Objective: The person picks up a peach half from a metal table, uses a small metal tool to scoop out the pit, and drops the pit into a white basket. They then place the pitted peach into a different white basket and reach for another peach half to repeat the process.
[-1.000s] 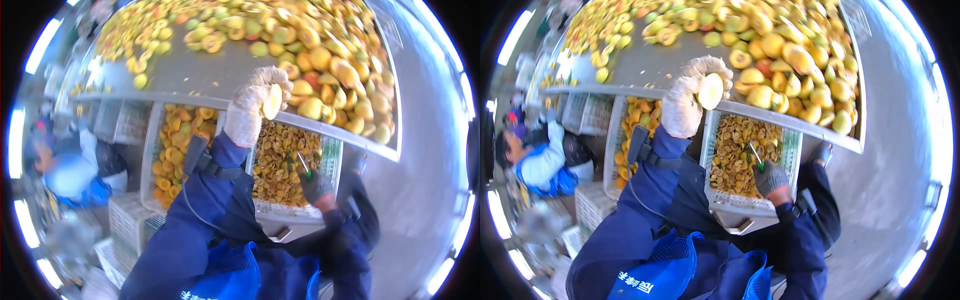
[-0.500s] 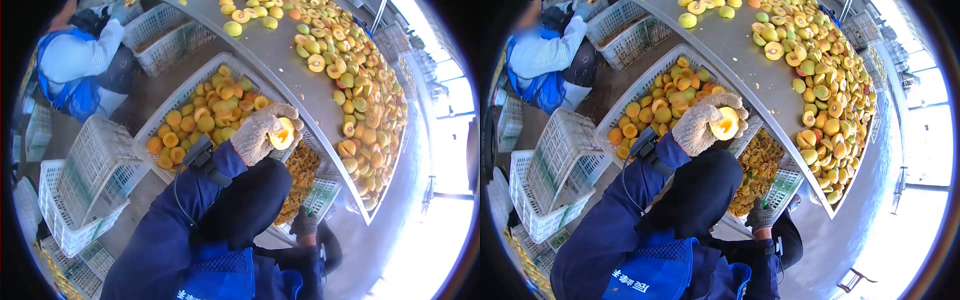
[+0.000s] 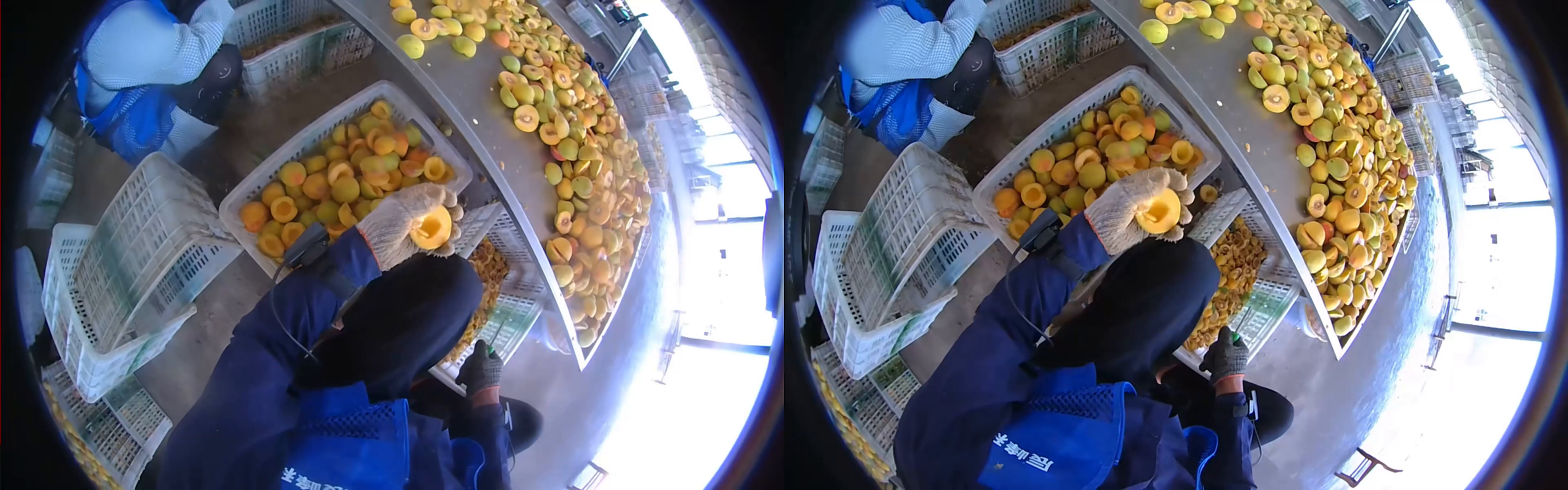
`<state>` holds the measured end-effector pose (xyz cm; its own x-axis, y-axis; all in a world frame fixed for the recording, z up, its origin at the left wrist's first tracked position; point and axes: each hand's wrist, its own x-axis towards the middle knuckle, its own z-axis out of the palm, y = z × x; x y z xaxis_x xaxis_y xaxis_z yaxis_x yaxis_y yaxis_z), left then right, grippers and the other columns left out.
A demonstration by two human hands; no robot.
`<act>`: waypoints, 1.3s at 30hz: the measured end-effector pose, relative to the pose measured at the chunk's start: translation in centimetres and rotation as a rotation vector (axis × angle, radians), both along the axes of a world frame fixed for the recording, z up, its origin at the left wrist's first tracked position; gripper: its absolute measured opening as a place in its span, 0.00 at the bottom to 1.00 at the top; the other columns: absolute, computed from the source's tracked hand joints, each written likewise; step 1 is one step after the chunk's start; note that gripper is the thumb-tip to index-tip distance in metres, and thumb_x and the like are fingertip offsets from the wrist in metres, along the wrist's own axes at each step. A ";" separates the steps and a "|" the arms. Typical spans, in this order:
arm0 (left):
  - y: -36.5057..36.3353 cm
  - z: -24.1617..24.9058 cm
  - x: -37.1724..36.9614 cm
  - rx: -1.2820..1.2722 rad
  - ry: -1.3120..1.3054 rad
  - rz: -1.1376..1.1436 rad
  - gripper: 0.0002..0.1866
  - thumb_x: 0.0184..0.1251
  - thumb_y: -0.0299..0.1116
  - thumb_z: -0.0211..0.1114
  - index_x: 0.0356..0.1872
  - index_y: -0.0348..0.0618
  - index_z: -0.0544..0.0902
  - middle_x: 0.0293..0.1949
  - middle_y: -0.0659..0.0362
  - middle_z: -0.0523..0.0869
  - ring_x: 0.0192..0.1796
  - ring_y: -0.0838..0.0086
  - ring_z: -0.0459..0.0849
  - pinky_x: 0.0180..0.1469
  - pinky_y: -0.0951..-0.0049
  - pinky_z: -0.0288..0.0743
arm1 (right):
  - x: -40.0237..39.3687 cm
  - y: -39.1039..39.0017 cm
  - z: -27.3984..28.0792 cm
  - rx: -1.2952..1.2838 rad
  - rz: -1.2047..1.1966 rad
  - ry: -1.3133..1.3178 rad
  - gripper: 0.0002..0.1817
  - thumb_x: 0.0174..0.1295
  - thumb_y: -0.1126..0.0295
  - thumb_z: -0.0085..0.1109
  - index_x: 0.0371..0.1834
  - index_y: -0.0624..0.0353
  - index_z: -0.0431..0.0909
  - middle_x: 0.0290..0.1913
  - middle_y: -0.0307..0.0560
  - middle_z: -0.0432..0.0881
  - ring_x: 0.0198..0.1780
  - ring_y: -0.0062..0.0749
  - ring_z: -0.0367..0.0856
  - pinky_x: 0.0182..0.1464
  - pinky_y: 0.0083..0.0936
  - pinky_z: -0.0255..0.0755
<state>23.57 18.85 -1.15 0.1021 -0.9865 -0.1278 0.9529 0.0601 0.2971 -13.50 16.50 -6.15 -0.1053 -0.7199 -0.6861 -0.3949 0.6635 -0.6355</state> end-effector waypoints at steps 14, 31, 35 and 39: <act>-5.6 6.0 -6.1 0.055 -1.233 -0.052 0.17 0.66 0.40 0.72 0.45 0.38 0.81 0.31 0.60 0.81 0.33 0.81 0.82 0.30 0.78 0.77 | -1.0 0.0 -0.5 0.009 -0.024 -0.145 0.18 0.70 0.53 0.59 0.38 0.59 0.74 0.16 0.44 0.74 0.11 0.34 0.72 0.12 0.34 0.68; -4.9 -1.6 0.8 0.103 -0.202 -0.221 0.20 0.64 0.42 0.55 0.45 0.34 0.79 0.47 0.43 0.83 0.45 0.52 0.85 0.44 0.53 0.82 | -1.5 -5.0 4.1 -0.325 -0.004 -0.279 0.23 0.73 0.49 0.54 0.25 0.54 0.69 0.12 0.38 0.68 0.09 0.24 0.65 0.11 0.23 0.60; -5.1 -1.1 0.6 0.036 -0.178 -0.206 0.20 0.66 0.40 0.54 0.48 0.34 0.80 0.49 0.42 0.82 0.46 0.50 0.85 0.47 0.52 0.84 | -0.9 -5.2 3.7 -0.264 -0.037 -0.259 0.23 0.72 0.49 0.56 0.26 0.54 0.69 0.12 0.37 0.68 0.10 0.24 0.64 0.11 0.23 0.60; -5.5 1.8 -2.0 -0.018 -0.311 -0.163 0.22 0.66 0.44 0.54 0.50 0.35 0.78 0.49 0.44 0.82 0.47 0.55 0.85 0.48 0.57 0.83 | 3.3 -5.0 9.7 -0.244 0.005 -0.345 0.12 0.70 0.62 0.61 0.35 0.61 0.79 0.16 0.41 0.74 0.12 0.26 0.71 0.14 0.24 0.66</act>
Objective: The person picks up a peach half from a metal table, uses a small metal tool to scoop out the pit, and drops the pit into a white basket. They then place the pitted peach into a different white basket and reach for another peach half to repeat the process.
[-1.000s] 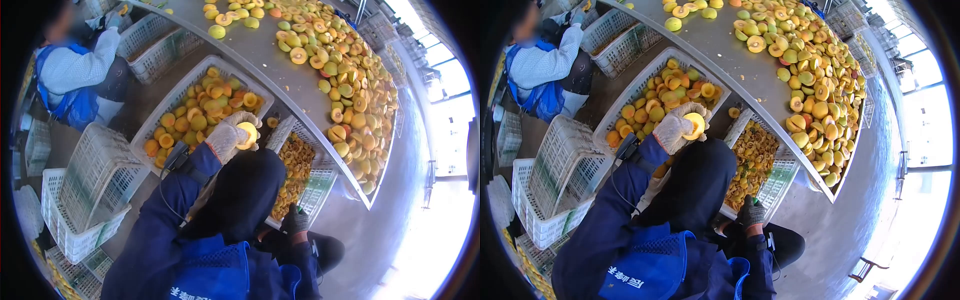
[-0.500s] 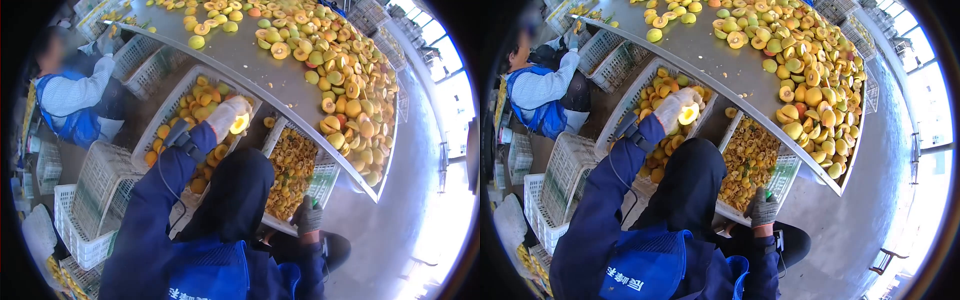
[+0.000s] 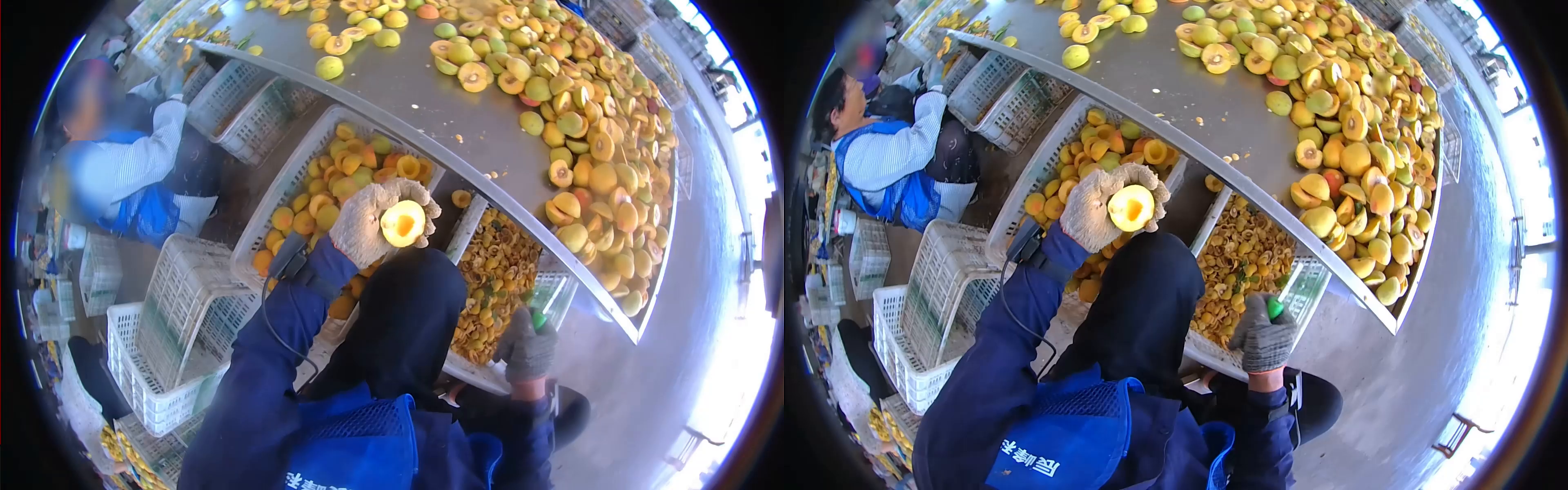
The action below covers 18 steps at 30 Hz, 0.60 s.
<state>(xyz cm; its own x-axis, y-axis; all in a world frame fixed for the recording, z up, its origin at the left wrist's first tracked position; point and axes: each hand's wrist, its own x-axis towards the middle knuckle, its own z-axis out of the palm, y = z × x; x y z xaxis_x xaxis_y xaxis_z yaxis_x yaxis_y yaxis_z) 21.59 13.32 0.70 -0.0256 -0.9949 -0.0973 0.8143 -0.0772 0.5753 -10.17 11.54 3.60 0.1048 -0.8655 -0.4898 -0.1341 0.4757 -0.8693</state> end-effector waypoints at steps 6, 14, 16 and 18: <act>-0.7 6.2 -6.7 -0.120 -0.316 0.094 0.25 0.63 0.39 0.56 0.58 0.35 0.74 0.56 0.46 0.81 0.56 0.60 0.82 0.58 0.59 0.80 | 8.0 0.4 7.2 -0.139 0.283 -0.082 0.13 0.63 0.70 0.68 0.49 0.62 0.84 0.29 0.39 0.84 0.30 0.19 0.79 0.33 0.19 0.73; 0.1 9.1 -10.2 -0.174 -0.600 0.132 0.23 0.62 0.31 0.53 0.59 0.36 0.76 0.56 0.55 0.79 0.59 0.71 0.77 0.64 0.68 0.72 | 7.9 0.6 6.5 -0.455 0.281 0.016 0.08 0.60 0.70 0.68 0.37 0.62 0.81 0.29 0.49 0.83 0.29 0.32 0.81 0.35 0.29 0.76; 0.1 9.4 -10.9 -0.220 -0.793 0.207 0.21 0.63 0.31 0.54 0.58 0.36 0.76 0.56 0.54 0.80 0.59 0.71 0.78 0.64 0.69 0.72 | 7.3 0.9 6.6 -0.509 0.264 0.019 0.08 0.60 0.70 0.68 0.36 0.62 0.80 0.30 0.50 0.83 0.29 0.36 0.81 0.35 0.30 0.75; 0.2 9.3 -11.7 -0.188 -0.696 0.211 0.21 0.63 0.30 0.54 0.57 0.36 0.77 0.55 0.54 0.80 0.58 0.70 0.78 0.63 0.69 0.72 | 6.7 1.7 5.8 -0.614 0.254 0.037 0.07 0.60 0.70 0.68 0.32 0.60 0.80 0.29 0.51 0.82 0.29 0.39 0.81 0.34 0.31 0.74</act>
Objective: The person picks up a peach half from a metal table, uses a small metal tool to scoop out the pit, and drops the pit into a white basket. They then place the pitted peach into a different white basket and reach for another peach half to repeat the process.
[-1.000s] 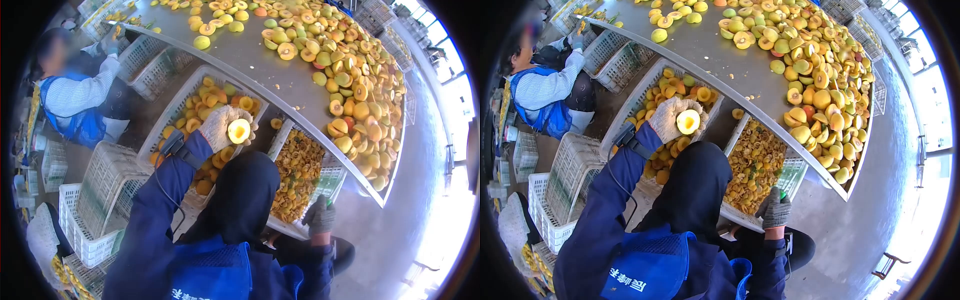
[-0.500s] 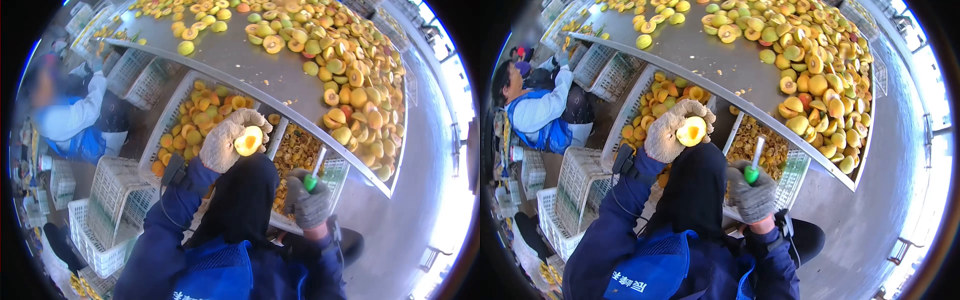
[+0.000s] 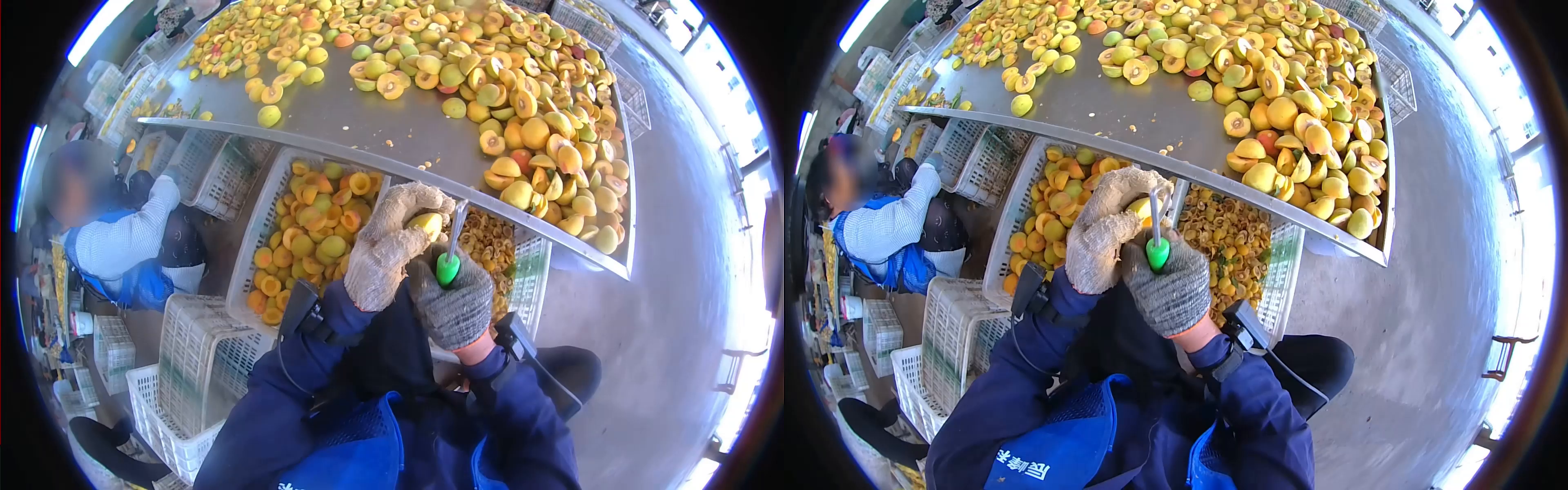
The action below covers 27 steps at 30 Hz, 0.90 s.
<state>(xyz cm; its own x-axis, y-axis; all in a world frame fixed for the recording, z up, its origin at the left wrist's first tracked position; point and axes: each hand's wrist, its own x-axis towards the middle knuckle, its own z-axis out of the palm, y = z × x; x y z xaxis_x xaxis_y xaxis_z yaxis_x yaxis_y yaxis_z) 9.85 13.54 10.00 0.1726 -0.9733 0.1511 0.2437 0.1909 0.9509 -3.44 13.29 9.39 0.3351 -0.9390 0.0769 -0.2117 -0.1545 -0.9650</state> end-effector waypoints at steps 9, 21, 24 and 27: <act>1.0 -5.4 11.2 -0.106 -1.463 0.511 0.17 0.61 0.28 0.62 0.52 0.39 0.80 0.49 0.52 0.85 0.50 0.66 0.86 0.50 0.69 0.81 | -9.9 -6.6 -2.0 0.119 -0.242 0.126 0.10 0.63 0.75 0.67 0.47 0.57 0.82 0.34 0.37 0.83 0.34 0.20 0.79 0.39 0.22 0.75; -18.2 -32.5 6.9 0.493 -1.286 -0.387 0.11 0.65 0.34 0.59 0.39 0.35 0.80 0.36 0.47 0.85 0.36 0.54 0.84 0.42 0.58 0.78 | -17.6 -22.7 -14.4 0.027 -0.553 -0.117 0.08 0.68 0.68 0.64 0.43 0.61 0.83 0.27 0.34 0.78 0.25 0.15 0.71 0.26 0.16 0.66; -22.9 -33.3 2.8 0.614 -1.236 -0.271 0.11 0.65 0.34 0.60 0.41 0.36 0.80 0.38 0.47 0.84 0.38 0.55 0.84 0.44 0.58 0.78 | -12.5 -20.0 -10.5 -0.223 -0.606 0.112 0.08 0.69 0.72 0.61 0.47 0.65 0.82 0.29 0.34 0.78 0.25 0.15 0.72 0.27 0.15 0.65; -26.7 -35.2 0.2 0.662 -1.196 -0.189 0.12 0.65 0.34 0.60 0.42 0.36 0.80 0.40 0.47 0.84 0.40 0.55 0.84 0.46 0.59 0.77 | -13.4 -20.2 -11.5 -0.391 -0.598 0.319 0.11 0.71 0.71 0.59 0.49 0.68 0.80 0.29 0.34 0.77 0.24 0.15 0.71 0.26 0.13 0.64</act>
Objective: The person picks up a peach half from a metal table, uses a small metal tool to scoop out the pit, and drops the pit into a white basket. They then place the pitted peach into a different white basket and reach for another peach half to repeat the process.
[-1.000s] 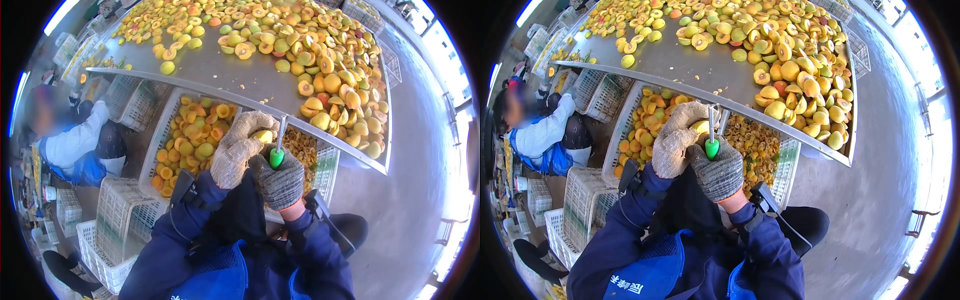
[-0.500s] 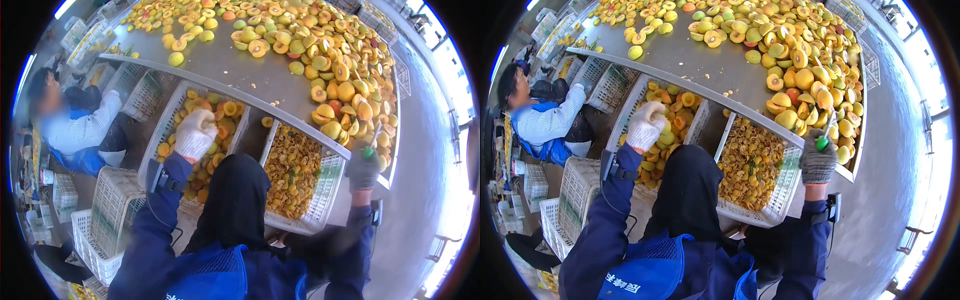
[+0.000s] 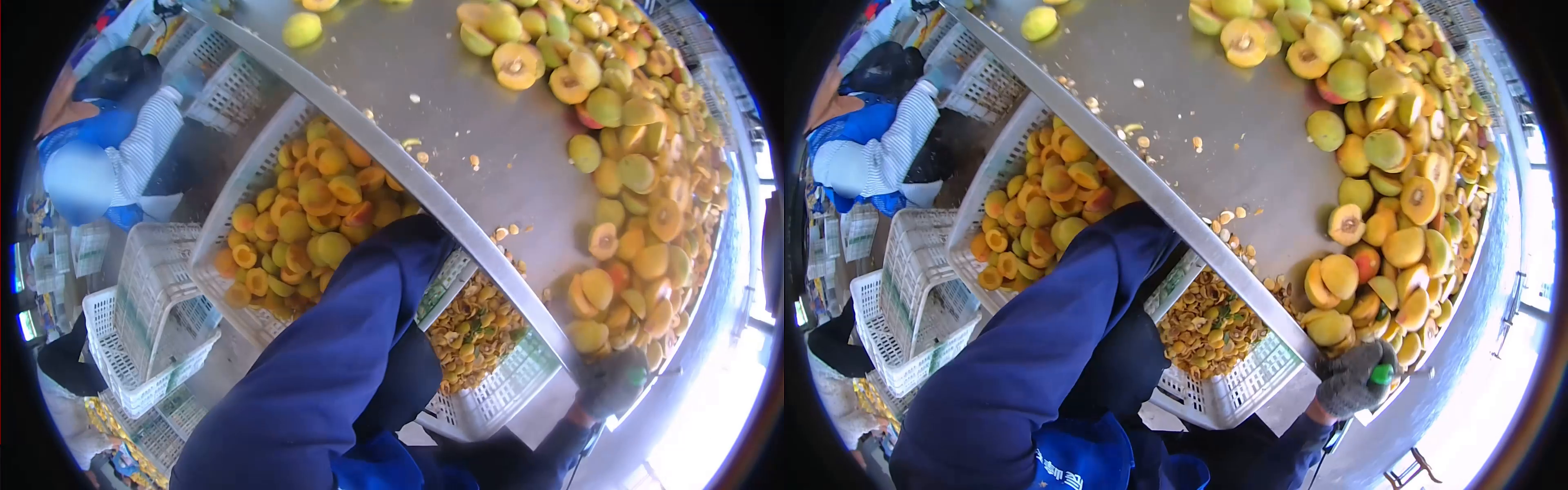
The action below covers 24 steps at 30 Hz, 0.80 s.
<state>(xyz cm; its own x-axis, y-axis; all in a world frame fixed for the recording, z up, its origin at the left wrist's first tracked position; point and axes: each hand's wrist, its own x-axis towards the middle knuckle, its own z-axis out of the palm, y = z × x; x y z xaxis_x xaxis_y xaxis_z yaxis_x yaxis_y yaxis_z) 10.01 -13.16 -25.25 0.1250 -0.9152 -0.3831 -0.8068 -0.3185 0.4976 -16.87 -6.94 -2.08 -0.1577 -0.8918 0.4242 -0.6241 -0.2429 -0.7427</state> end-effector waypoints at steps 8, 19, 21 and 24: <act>-4.1 -3.9 -2.8 0.011 -0.006 0.114 0.13 0.66 0.35 0.60 0.46 0.38 0.80 0.45 0.47 0.84 0.45 0.56 0.84 0.50 0.60 0.77 | 0.6 0.5 1.2 -0.013 0.033 0.505 0.18 0.74 0.64 0.54 0.53 0.73 0.76 0.34 0.44 0.80 0.33 0.26 0.78 0.38 0.23 0.76; -0.2 -1.4 -1.8 -0.119 0.054 0.154 0.16 0.67 0.35 0.61 0.52 0.41 0.81 0.52 0.46 0.83 0.51 0.57 0.84 0.57 0.61 0.76 | 1.6 0.2 1.2 0.030 0.062 -0.082 0.09 0.71 0.69 0.59 0.43 0.66 0.79 0.27 0.36 0.77 0.24 0.16 0.71 0.26 0.16 0.64; 3.1 -0.8 -1.0 -0.181 0.085 0.158 0.16 0.67 0.35 0.61 0.53 0.42 0.81 0.54 0.46 0.83 0.53 0.58 0.84 0.58 0.62 0.76 | 2.4 0.2 1.0 0.001 0.011 -0.091 0.08 0.70 0.70 0.60 0.42 0.65 0.80 0.28 0.37 0.78 0.24 0.16 0.71 0.27 0.16 0.65; 8.2 -5.9 0.4 -0.514 0.715 0.415 0.17 0.67 0.35 0.61 0.55 0.43 0.81 0.56 0.46 0.83 0.54 0.58 0.84 0.59 0.62 0.76 | -0.7 -0.7 -1.1 0.074 -0.024 -0.167 0.07 0.68 0.70 0.63 0.37 0.63 0.82 0.31 0.38 0.81 0.31 0.21 0.76 0.35 0.20 0.71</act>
